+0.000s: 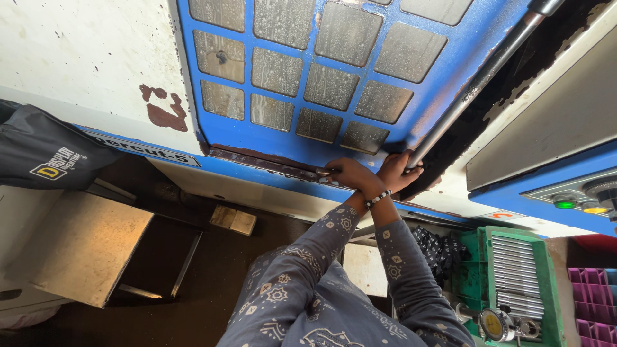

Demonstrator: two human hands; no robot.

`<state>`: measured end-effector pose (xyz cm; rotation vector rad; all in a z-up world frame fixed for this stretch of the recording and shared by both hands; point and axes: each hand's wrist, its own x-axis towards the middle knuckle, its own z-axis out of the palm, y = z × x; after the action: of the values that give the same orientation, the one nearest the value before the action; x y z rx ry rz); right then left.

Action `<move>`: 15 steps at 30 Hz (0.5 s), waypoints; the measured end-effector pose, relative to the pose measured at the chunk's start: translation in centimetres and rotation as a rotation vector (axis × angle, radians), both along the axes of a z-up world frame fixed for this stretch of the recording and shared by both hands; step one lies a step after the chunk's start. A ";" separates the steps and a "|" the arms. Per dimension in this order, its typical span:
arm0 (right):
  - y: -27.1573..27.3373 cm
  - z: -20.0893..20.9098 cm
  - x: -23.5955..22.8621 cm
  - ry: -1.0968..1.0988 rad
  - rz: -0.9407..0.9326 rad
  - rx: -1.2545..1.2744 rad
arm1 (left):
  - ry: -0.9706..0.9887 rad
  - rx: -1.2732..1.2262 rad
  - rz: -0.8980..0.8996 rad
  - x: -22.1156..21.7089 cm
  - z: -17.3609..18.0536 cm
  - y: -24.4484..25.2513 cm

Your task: The person repeatedly picks small metal rods from a green tray, inserts them into a blue industrial machine, closes the door, and retrieves processed rods. The person uses a dial indicator to measure the rods and places them back into the tray.

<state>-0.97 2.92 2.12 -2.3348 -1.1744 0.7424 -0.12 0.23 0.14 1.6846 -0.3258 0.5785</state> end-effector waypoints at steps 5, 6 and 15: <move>0.0 0.4 -0.2 -0.006 0.035 0.019 | 0.014 -0.016 -0.018 0.1 0.0 -0.1; 0.1 0.4 -0.2 0.007 0.021 -0.011 | 0.002 -0.025 -0.021 0.1 0.0 -0.1; 0.3 0.1 -0.1 -0.015 -0.011 -0.100 | 0.025 0.008 -0.006 -0.2 0.4 0.1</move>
<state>-1.08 3.21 2.25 -2.4302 -1.1537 0.7984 -0.31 0.33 0.51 1.6964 -0.3160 0.5520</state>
